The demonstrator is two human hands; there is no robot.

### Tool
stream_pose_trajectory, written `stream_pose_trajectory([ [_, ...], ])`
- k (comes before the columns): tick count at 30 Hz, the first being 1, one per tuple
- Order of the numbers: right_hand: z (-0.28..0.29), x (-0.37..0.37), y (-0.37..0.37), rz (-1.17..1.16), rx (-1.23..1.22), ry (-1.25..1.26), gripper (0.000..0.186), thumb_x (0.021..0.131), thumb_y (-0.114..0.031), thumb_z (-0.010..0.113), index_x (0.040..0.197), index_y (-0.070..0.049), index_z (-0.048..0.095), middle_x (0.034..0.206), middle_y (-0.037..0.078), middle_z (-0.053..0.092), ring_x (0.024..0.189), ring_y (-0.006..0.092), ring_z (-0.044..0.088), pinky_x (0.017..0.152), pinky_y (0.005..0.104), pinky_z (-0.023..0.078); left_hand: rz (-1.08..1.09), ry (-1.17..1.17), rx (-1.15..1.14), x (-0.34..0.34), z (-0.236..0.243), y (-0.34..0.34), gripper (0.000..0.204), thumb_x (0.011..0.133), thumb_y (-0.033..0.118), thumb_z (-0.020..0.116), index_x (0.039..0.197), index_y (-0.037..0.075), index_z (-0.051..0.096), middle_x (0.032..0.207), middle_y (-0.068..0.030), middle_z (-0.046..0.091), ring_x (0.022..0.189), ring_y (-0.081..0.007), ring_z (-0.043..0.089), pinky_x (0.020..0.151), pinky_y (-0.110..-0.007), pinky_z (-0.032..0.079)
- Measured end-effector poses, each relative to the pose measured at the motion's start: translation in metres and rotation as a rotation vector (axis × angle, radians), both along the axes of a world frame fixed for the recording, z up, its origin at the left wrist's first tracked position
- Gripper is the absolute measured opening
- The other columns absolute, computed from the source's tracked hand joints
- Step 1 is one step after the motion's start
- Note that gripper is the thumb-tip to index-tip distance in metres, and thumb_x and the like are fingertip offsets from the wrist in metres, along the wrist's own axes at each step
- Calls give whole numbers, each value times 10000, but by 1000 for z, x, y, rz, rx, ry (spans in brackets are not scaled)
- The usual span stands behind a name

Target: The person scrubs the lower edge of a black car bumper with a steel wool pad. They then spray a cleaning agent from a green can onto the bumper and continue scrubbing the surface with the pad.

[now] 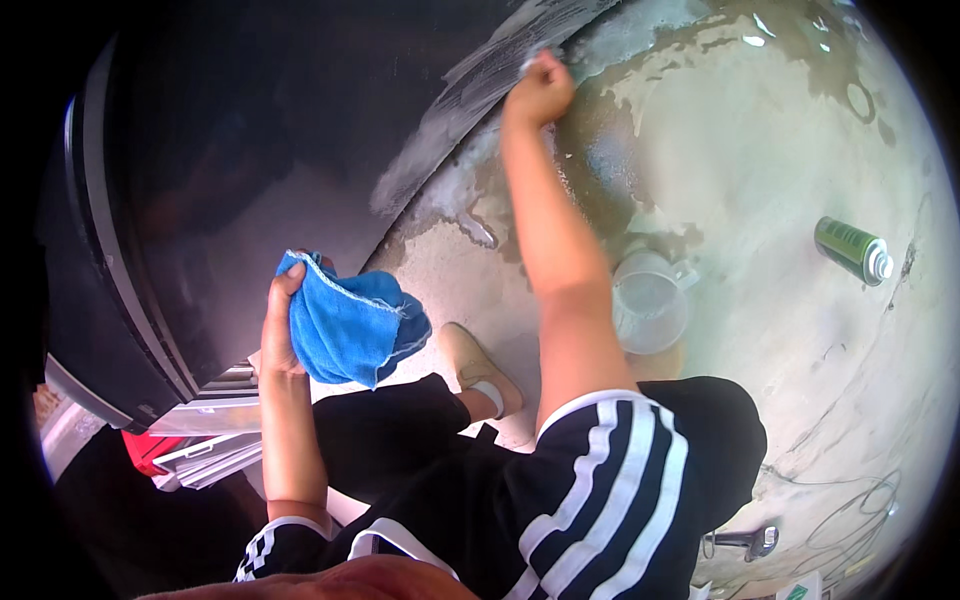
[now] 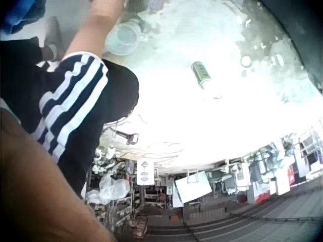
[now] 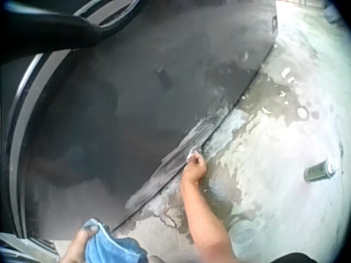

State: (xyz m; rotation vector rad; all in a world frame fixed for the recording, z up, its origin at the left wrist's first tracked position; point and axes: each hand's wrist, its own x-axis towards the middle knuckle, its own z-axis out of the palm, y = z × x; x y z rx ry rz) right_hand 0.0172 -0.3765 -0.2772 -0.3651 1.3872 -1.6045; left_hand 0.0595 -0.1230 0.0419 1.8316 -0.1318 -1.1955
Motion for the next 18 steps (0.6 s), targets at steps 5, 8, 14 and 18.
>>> stream_pose_trajectory([
  [5,19,30,50,15,-129,27,150,826,51,631,959,-3,671,958,54,670,814,119,603,760,259,494,21,-99,34,-12,3,6,275,831,303,631,957,79,533,848,-41,561,764,-147,589,716,-293,521],
  [8,9,-2,0,-50,136,-185,157,835,84,571,933,2,664,942,90,659,869,183,624,807,297,507,34,-79,7,-13,7,26,348,830,282,637,1079,77,504,969,-93,568,831,-194,615,770,-315,547],
  [14,48,56,108,178,32,-91,178,793,76,628,929,-36,656,972,59,639,869,176,606,816,279,486,-129,-234,140,-23,7,18,233,808,254,680,891,82,546,740,5,537,687,-91,541,664,-238,464],
  [18,37,43,86,92,136,-190,171,804,87,619,908,-43,660,956,48,644,842,151,590,779,274,477,-530,-615,323,-17,8,9,315,728,230,740,900,29,569,917,-65,549,807,-172,570,746,-298,475],
])
